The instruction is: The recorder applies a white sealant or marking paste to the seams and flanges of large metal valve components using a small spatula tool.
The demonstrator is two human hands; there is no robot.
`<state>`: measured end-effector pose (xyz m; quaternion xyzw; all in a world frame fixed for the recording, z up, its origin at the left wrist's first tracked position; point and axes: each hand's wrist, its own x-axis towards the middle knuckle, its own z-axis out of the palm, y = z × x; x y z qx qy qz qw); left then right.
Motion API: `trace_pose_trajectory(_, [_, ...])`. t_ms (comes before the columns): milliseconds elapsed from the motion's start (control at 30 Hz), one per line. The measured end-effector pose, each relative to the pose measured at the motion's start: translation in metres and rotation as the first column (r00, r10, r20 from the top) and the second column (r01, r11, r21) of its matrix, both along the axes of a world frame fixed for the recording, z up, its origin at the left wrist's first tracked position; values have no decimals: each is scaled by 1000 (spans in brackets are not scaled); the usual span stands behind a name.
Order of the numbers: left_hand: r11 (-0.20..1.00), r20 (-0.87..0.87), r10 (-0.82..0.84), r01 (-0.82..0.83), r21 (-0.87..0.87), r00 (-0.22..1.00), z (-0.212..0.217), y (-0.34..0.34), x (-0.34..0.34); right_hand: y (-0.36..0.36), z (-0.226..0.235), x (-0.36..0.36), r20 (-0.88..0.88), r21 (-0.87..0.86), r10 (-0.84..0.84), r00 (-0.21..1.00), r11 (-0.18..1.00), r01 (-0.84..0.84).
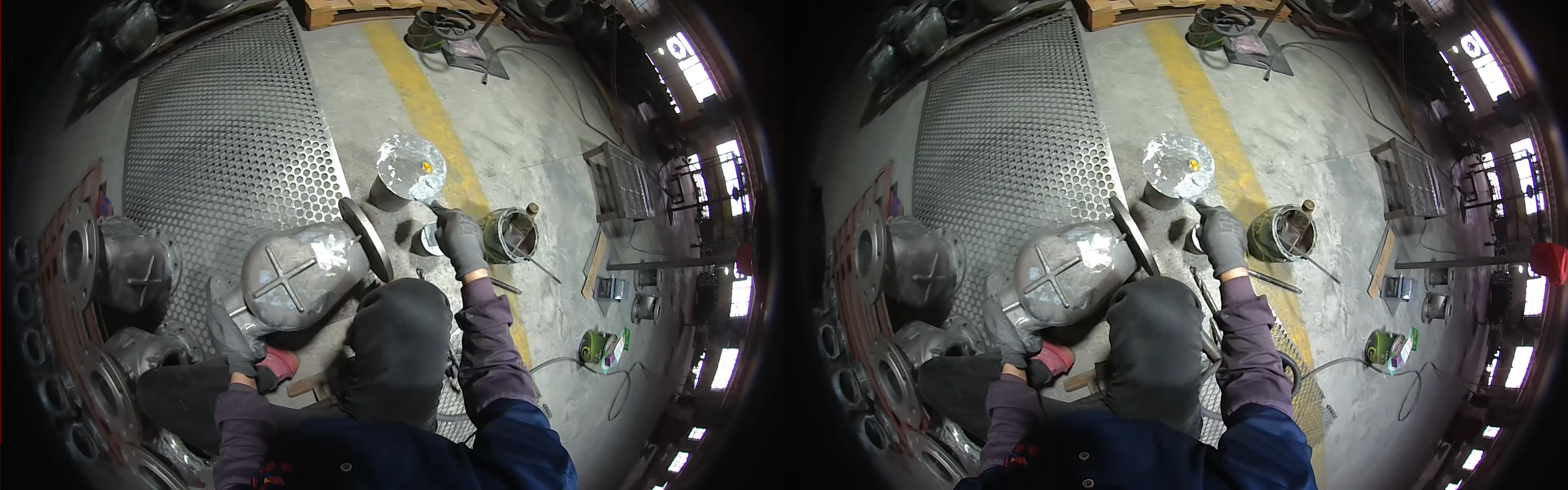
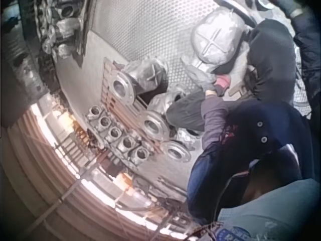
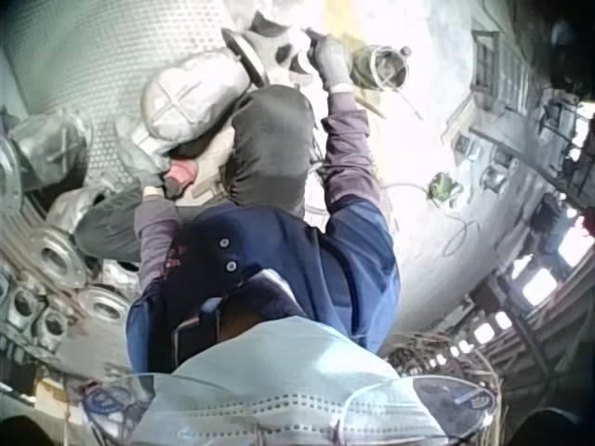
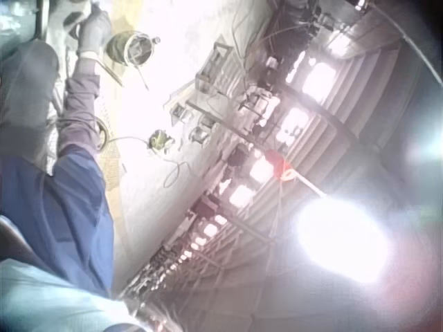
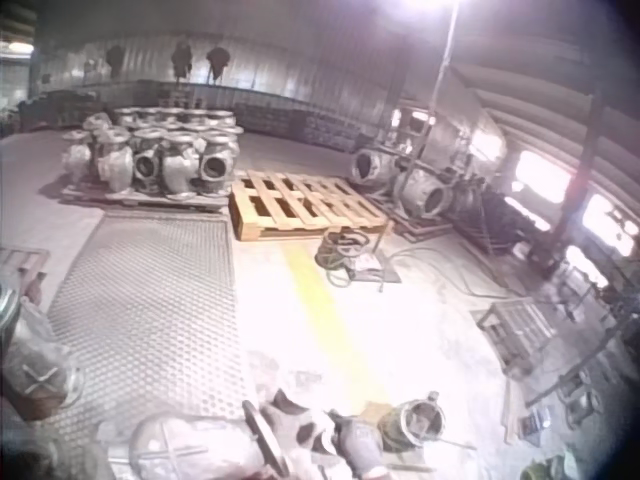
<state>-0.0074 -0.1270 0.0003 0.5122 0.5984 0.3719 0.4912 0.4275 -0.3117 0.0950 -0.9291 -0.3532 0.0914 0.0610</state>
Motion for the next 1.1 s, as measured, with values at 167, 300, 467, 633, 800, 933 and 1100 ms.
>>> trace_pose_trajectory(167, [1000,-70,3,-3,1,998,9,-5,9,-1,0,2,-3,27,-20,1000,999,20])
trace_pose_trajectory(300, [999,-45,-30,31,34,999,-2,-2,-1,-4,3,3,-40,43,-29,999,999,30])
trace_pose_trajectory(467, [999,-38,18,-20,-43,999,3,-4,6,-7,-8,4,59,43,48,997,998,-50])
trace_pose_trajectory(633, [1000,-88,-6,6,-9,996,1,-4,2,-8,5,8,-74,78,-61,995,995,67])
trace_pose_trajectory(800, [999,-185,-31,39,39,982,1,-3,-3,-10,-11,21,-371,172,-160,915,956,237])
trace_pose_trajectory(933, [1000,-120,6,-5,11,993,5,-6,7,-17,-25,18,-659,322,-165,734,819,474])
trace_pose_trajectory(1100, [999,-26,48,-47,20,999,13,-8,12,0,-18,-8,-793,313,-141,593,740,595])
